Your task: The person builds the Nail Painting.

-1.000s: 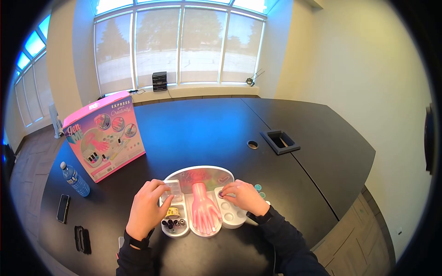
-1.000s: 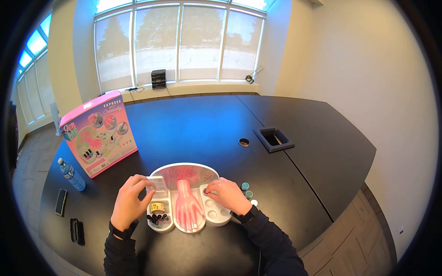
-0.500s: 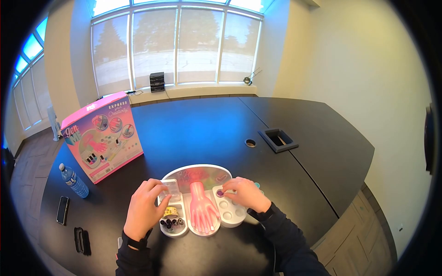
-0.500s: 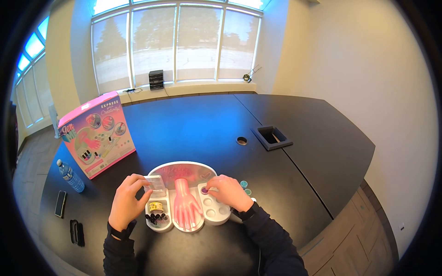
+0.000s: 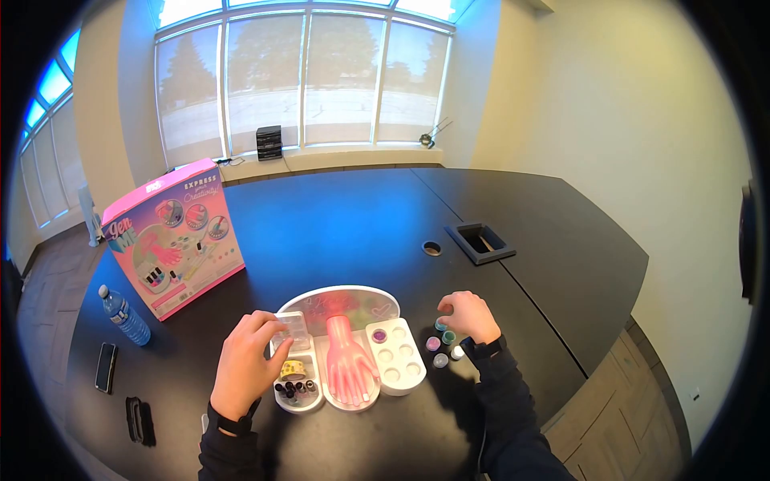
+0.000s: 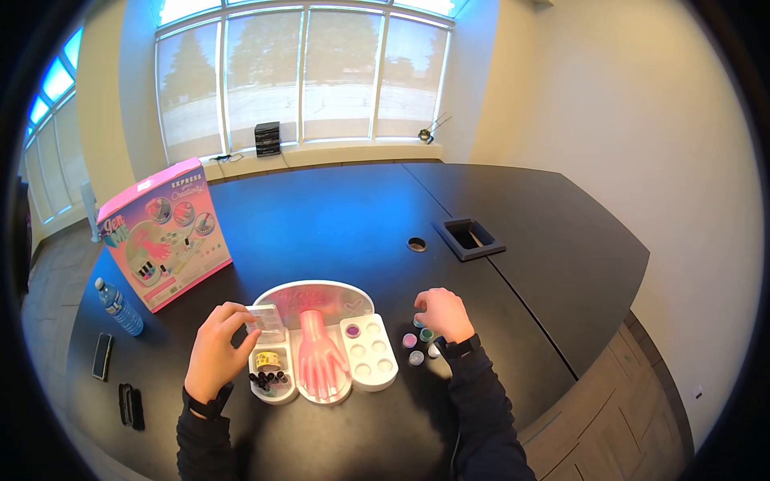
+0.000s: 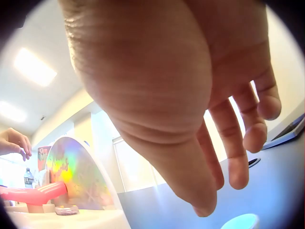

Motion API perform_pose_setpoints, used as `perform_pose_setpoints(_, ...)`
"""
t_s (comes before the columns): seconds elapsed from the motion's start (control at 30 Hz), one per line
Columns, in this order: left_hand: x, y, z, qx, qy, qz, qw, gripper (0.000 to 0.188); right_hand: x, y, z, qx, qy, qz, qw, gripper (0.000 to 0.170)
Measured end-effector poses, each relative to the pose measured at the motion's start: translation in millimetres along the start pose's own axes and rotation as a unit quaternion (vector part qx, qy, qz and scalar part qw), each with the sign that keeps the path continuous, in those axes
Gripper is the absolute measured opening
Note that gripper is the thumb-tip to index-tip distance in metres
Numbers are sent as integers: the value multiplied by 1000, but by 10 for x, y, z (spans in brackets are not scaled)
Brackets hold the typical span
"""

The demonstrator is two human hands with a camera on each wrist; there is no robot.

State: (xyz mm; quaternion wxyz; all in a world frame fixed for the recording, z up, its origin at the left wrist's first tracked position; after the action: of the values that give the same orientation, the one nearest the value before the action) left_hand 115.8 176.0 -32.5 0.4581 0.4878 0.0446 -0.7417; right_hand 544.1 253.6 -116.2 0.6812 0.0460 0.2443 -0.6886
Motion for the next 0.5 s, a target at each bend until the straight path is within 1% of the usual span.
perform_pose_setpoints(0.2, 13, 15, -15, -5, 5, -16, 1000, 19, -3, 182, -124, 2, -36, -44, 998, 31)
perform_pose_setpoints(0.27, 13, 28, -21, -3, 5, -18, 1000, 19, -7, 190, -161, 10, -44, -40, 998, 31)
perform_pose_setpoints(0.33, 15, 45, -37, 9, -13, 4, 1000, 19, 2, 198, -215, 17, -52, -36, 998, 30)
perform_pose_setpoints(0.4, 12, 62, -40, 9, -15, 3, 1000, 19, 7, 198, -255, 16, -47, -23, 998, 27)
perform_pose_setpoints(0.5, 7, 81, -32, 8, -16, 0, 1000, 19, 6, 181, -251, 20, -49, -27, 998, 25)
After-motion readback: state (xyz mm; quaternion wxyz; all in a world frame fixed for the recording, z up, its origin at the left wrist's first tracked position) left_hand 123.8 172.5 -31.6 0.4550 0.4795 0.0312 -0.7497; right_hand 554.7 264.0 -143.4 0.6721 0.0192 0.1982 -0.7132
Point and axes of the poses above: each hand's wrist, its own x-axis away from the middle knuckle, its own z-axis out of the back of the hand, y = z × x, the point moved 5 cm from there along -x, towards the middle knuckle, and after that the axes turned 15 degrees about y, right-handed, at the moved point
